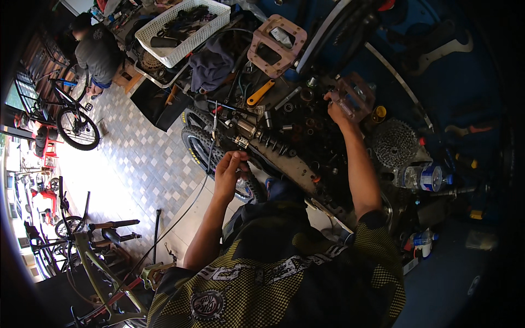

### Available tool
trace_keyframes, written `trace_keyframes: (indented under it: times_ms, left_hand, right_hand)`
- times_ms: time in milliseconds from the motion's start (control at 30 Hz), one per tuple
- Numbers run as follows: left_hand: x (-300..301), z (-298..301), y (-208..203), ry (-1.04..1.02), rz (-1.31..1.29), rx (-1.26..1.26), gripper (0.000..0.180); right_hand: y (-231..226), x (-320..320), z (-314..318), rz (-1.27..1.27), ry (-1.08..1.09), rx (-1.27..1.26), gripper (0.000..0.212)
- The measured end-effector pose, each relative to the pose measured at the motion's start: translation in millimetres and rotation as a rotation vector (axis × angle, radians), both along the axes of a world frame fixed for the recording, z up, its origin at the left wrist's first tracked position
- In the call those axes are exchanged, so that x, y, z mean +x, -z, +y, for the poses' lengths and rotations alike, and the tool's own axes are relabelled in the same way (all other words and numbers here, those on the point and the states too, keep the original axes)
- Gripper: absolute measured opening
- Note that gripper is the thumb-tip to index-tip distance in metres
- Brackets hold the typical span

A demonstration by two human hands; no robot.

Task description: The person assembles a bicycle hub by inserting bearings and washers into the hub shell, using a grease syringe to apply lubricant, and wiping the components with a cloth. The assembly is performed at a workbench in a bicycle repair shop.

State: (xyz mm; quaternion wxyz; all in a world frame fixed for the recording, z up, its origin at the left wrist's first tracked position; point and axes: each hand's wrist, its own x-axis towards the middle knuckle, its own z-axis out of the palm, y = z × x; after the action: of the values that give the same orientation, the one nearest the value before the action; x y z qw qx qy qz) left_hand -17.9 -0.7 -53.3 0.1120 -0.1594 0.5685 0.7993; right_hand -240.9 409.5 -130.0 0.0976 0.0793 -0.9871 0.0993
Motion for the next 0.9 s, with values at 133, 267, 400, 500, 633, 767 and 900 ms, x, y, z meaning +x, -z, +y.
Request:
trace_keyframes:
  times_ms: [133, 267, 400, 500, 633, 767, 900]
  left_hand:
    - [3.0, -3.8, -0.7, -0.011, 0.023, -0.007, 0.030]
    - [-5.6, 0.8, -6.3, 0.023, 0.054, 0.037, 0.027]
    - [1.0, -5.4, -9.7, 0.027, 0.087, -0.007, 0.026]
    - [1.3, -6.3, -12.5, 0.121, 0.161, -0.082, 0.024]
    - [-5.6, 13.4, -31.7, 0.265, 0.383, -0.162, 0.050]
    - [-18.2, 33.4, -78.1, 0.296, 0.688, -0.403, 0.074]
    - [-20.2, 29.9, -89.3, 0.276, 0.784, -0.469, 0.068]
  right_hand:
    - [-3.8, -0.3, -14.0, -0.107, -0.067, -0.064, 0.032]
    - [11.4, -3.1, 7.6, -0.138, -0.055, -0.140, 0.028]
    - [-36.0, 14.4, -21.5, -0.227, 0.023, -0.154, 0.029]
    - [-86.7, 49.5, -44.8, -0.397, -0.109, -0.358, 0.034]
    - [-175.0, 110.1, -94.1, -0.962, -0.321, -0.961, 0.033]
    - [-169.4, 133.5, -118.3, -1.202, -0.443, -1.405, 0.031]
    - [-172.8, 144.2, -141.1, -1.244, -0.352, -1.651, 0.026]
